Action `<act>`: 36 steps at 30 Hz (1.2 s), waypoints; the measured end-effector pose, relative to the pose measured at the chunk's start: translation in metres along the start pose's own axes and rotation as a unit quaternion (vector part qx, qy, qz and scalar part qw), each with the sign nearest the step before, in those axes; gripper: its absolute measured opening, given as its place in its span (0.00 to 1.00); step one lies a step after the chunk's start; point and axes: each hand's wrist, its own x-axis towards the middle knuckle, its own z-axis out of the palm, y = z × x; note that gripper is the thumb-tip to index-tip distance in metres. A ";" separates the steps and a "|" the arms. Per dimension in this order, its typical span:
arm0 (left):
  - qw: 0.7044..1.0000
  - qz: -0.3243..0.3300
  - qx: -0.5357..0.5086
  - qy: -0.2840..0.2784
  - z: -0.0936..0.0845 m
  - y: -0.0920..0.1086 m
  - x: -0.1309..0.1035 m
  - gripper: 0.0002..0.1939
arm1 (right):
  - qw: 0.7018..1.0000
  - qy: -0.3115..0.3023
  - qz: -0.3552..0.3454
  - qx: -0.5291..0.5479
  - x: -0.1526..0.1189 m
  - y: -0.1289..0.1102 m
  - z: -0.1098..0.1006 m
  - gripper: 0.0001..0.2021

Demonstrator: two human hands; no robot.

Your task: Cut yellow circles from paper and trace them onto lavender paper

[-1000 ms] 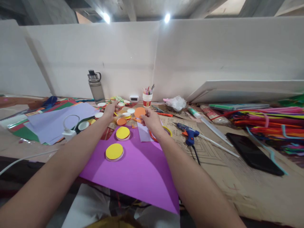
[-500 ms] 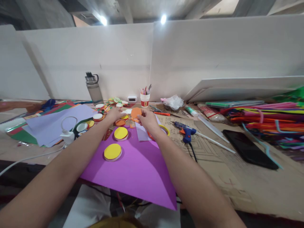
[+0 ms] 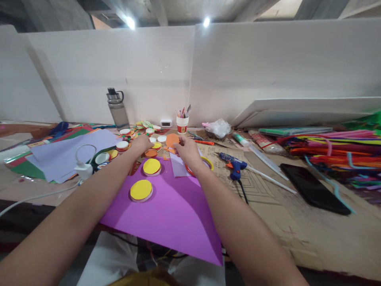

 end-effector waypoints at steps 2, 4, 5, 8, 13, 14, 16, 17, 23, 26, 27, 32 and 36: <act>1.000 0.001 0.000 0.008 0.000 0.000 0.000 0.13 | 1.000 0.001 -0.001 -0.006 0.000 0.001 0.000 0.07; 0.999 0.011 -0.004 0.030 -0.001 0.000 -0.003 0.12 | 1.000 0.006 0.000 -0.006 0.000 0.000 0.000 0.07; 0.999 0.019 -0.010 0.047 -0.002 0.001 -0.005 0.13 | 1.000 0.010 0.000 -0.002 0.000 0.000 -0.001 0.07; 0.992 0.057 -0.042 0.107 -0.007 0.008 -0.014 0.13 | 1.000 0.022 -0.005 0.017 -0.001 -0.002 -0.001 0.07; 0.963 0.155 -0.170 0.141 -0.017 0.025 -0.028 0.08 | 0.998 0.012 -0.024 0.053 0.000 -0.001 0.000 0.05; 0.954 0.168 -0.206 0.138 -0.019 0.028 -0.030 0.07 | 0.998 0.011 -0.030 0.055 0.000 0.000 0.001 0.05; 0.935 0.178 -0.286 0.109 -0.022 0.034 -0.034 0.07 | 0.998 0.017 -0.040 0.048 0.001 0.000 0.000 0.05; 0.923 0.179 -0.328 0.084 -0.024 0.037 -0.037 0.08 | 0.998 0.022 -0.042 0.043 0.000 0.000 0.000 0.05; 0.834 0.188 -0.517 -0.045 -0.029 0.045 -0.045 0.10 | 0.998 0.054 -0.019 0.028 -0.004 -0.010 -0.004 0.04; 0.798 0.202 -0.561 -0.090 -0.026 0.045 -0.046 0.13 | 0.996 0.074 -0.020 0.044 -0.007 -0.013 -0.005 0.06; 0.787 0.201 -0.576 -0.097 -0.025 0.046 -0.046 0.13 | 0.995 0.081 -0.022 0.047 -0.007 -0.014 -0.005 0.07; 0.757 0.179 -0.618 -0.112 -0.019 0.049 -0.046 0.14 | 0.994 0.090 -0.026 0.050 -0.006 -0.013 -0.006 0.07; 0.733 0.190 -0.639 -0.134 -0.017 0.050 -0.047 0.13 | 0.993 0.097 -0.030 0.058 -0.003 -0.009 -0.007 0.08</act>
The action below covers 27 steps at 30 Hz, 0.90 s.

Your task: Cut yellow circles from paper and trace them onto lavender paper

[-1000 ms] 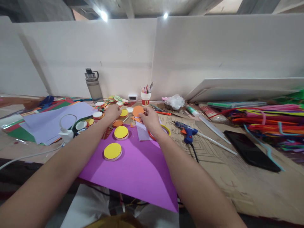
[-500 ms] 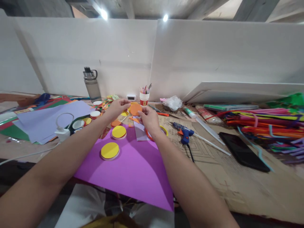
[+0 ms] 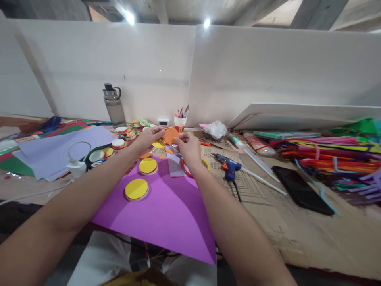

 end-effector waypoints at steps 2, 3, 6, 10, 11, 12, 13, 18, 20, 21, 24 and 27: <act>1.000 0.011 -0.020 -0.017 0.000 -0.001 -0.001 0.15 | 1.000 0.002 -0.001 -0.001 0.001 0.002 0.000 0.08; 0.999 0.015 -0.029 -0.024 0.000 -0.001 -0.001 0.16 | 1.000 0.001 0.000 -0.001 0.002 0.002 0.000 0.08; 0.998 0.014 -0.042 -0.039 -0.001 -0.002 -0.002 0.18 | 1.000 0.005 0.005 -0.004 0.001 0.002 0.001 0.08; 0.998 0.019 -0.042 -0.037 0.000 -0.004 0.000 0.19 | 0.999 -0.013 0.022 -0.022 -0.001 -0.001 0.002 0.07; 0.998 0.020 -0.040 -0.037 0.000 -0.005 0.000 0.20 | 0.999 -0.027 0.025 -0.024 -0.001 -0.001 0.003 0.06; 0.998 0.022 -0.036 -0.039 0.001 -0.006 0.000 0.20 | 0.999 -0.038 0.026 -0.022 0.000 -0.002 0.003 0.05; 0.998 0.025 -0.030 -0.040 0.002 -0.006 0.001 0.20 | 0.999 -0.045 0.025 -0.017 0.000 -0.001 0.003 0.05; 0.997 0.047 0.051 -0.038 0.008 -0.004 -0.004 0.20 | 0.999 -0.028 0.022 0.023 0.001 0.001 0.003 0.04; 0.995 0.037 0.094 -0.028 0.011 -0.001 -0.007 0.17 | 0.999 -0.027 0.026 0.022 0.000 0.001 0.003 0.04; 0.993 0.031 0.109 -0.020 0.012 0.000 -0.009 0.17 | 0.999 -0.033 0.027 0.023 0.000 0.001 0.003 0.04; 0.991 0.019 0.129 -0.007 0.014 0.003 -0.011 0.15 | 0.998 -0.056 0.017 0.026 -0.001 0.001 0.003 0.07; 0.990 0.015 0.136 -0.012 0.014 0.002 -0.010 0.12 | 0.998 -0.058 -0.006 0.038 0.000 0.002 0.002 0.10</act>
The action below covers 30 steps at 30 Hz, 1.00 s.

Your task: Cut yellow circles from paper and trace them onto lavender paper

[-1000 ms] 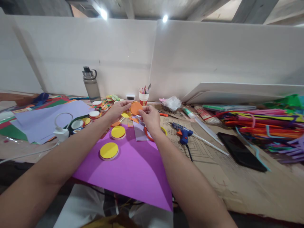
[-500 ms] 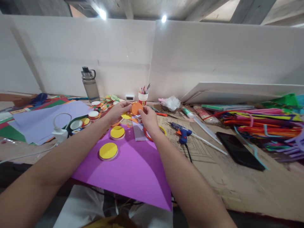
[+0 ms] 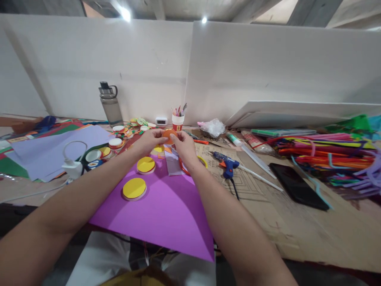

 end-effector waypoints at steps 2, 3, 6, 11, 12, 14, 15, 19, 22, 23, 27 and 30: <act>1.000 0.003 0.001 -0.009 0.000 -0.002 0.001 0.11 | 1.000 0.010 -0.006 0.007 0.001 0.001 -0.001 0.09; 1.000 0.007 -0.001 -0.015 0.001 -0.002 0.001 0.11 | 1.000 0.015 -0.005 0.010 0.001 0.002 -0.001 0.09; 0.999 0.019 -0.006 -0.036 0.001 -0.002 0.001 0.10 | 0.999 0.029 -0.004 0.016 0.002 0.003 -0.002 0.08; 1.000 -0.007 0.012 0.005 0.001 0.003 -0.001 0.09 | 1.000 0.007 -0.007 -0.001 0.000 0.001 -0.001 0.09; 1.000 -0.012 0.019 0.014 0.001 0.004 -0.001 0.08 | 1.000 0.000 -0.002 -0.006 -0.001 0.000 0.000 0.09; 0.999 -0.017 0.027 0.018 0.001 0.004 -0.001 0.07 | 1.000 -0.002 0.008 -0.020 -0.001 0.000 0.000 0.08; 0.999 -0.017 0.029 0.014 0.001 0.003 -0.001 0.06 | 1.000 0.002 0.012 -0.025 -0.001 -0.001 0.001 0.09; 0.999 -0.020 0.014 -0.032 0.000 0.001 -0.001 0.07 | 0.999 0.012 0.024 -0.021 -0.002 -0.001 0.000 0.08; 0.999 -0.031 0.026 -0.035 -0.001 0.000 -0.001 0.06 | 1.000 0.005 0.024 -0.016 -0.001 0.000 0.000 0.09; 0.998 -0.033 0.036 -0.028 -0.002 0.000 -0.001 0.05 | 1.000 0.002 0.022 -0.014 -0.001 0.001 0.000 0.08; 0.999 -0.035 0.038 0.005 -0.003 -0.001 0.000 0.06 | 0.999 -0.018 0.034 0.032 0.002 0.003 -0.001 0.12; 0.998 -0.048 0.012 0.029 -0.003 -0.004 0.003 0.07 | 0.998 -0.046 0.030 0.026 0.003 0.004 -0.002 0.21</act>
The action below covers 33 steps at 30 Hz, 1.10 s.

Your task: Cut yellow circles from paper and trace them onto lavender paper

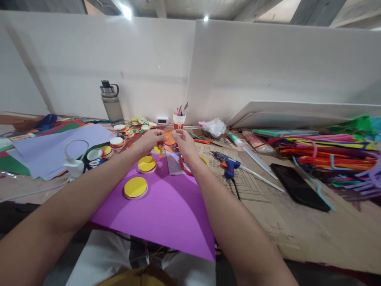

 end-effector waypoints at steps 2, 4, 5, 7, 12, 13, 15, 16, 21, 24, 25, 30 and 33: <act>1.000 -0.016 -0.019 0.010 -0.001 -0.002 0.002 0.06 | 0.998 -0.034 -0.026 -0.045 -0.001 0.000 0.000 0.32; 0.999 -0.036 -0.037 0.006 -0.001 -0.003 0.003 0.05 | 0.991 -0.051 -0.065 -0.107 -0.004 -0.001 0.001 0.37; 0.998 -0.044 -0.042 -0.002 -0.001 -0.003 0.003 0.05 | 0.986 -0.049 -0.085 -0.138 -0.005 -0.001 0.001 0.36; 0.997 -0.052 -0.047 -0.021 -0.001 -0.001 0.002 0.04 | 0.974 -0.034 -0.117 -0.193 -0.006 -0.001 0.002 0.31; 0.992 -0.106 -0.061 -0.005 -0.003 0.004 -0.001 0.19 | 0.959 -0.018 -0.120 -0.255 -0.004 0.002 -0.001 0.28; 0.990 -0.129 -0.063 0.013 -0.005 0.003 0.000 0.23 | 0.954 -0.017 -0.122 -0.273 -0.004 0.002 -0.001 0.28; 0.983 -0.165 -0.065 0.057 -0.011 -0.002 0.003 0.27 | 0.934 -0.014 -0.115 -0.338 -0.005 0.002 -0.002 0.27; 0.980 -0.171 -0.073 0.075 -0.016 -0.005 0.006 0.26 | 0.920 -0.013 -0.101 -0.379 -0.006 0.002 -0.002 0.28; 0.958 -0.142 -0.181 0.172 -0.036 -0.022 0.020 0.19 | 0.873 -0.086 -0.029 -0.480 -0.014 -0.007 -0.002 0.29; 0.938 -0.122 -0.246 0.211 -0.045 -0.028 0.026 0.12 | 0.856 -0.161 -0.020 -0.491 -0.019 -0.014 -0.002 0.29; 0.937 -0.113 -0.255 0.211 -0.047 -0.031 0.028 0.10 | 0.849 -0.179 -0.018 -0.497 -0.020 -0.016 -0.001 0.29; 0.949 -0.077 -0.224 0.209 -0.054 -0.045 0.032 0.11 | 0.833 -0.234 0.021 -0.501 -0.022 -0.021 -0.003 0.27; 0.943 -0.074 -0.204 0.250 -0.053 -0.051 0.033 0.11 | 0.867 -0.179 -0.002 -0.466 -0.018 -0.018 -0.006 0.19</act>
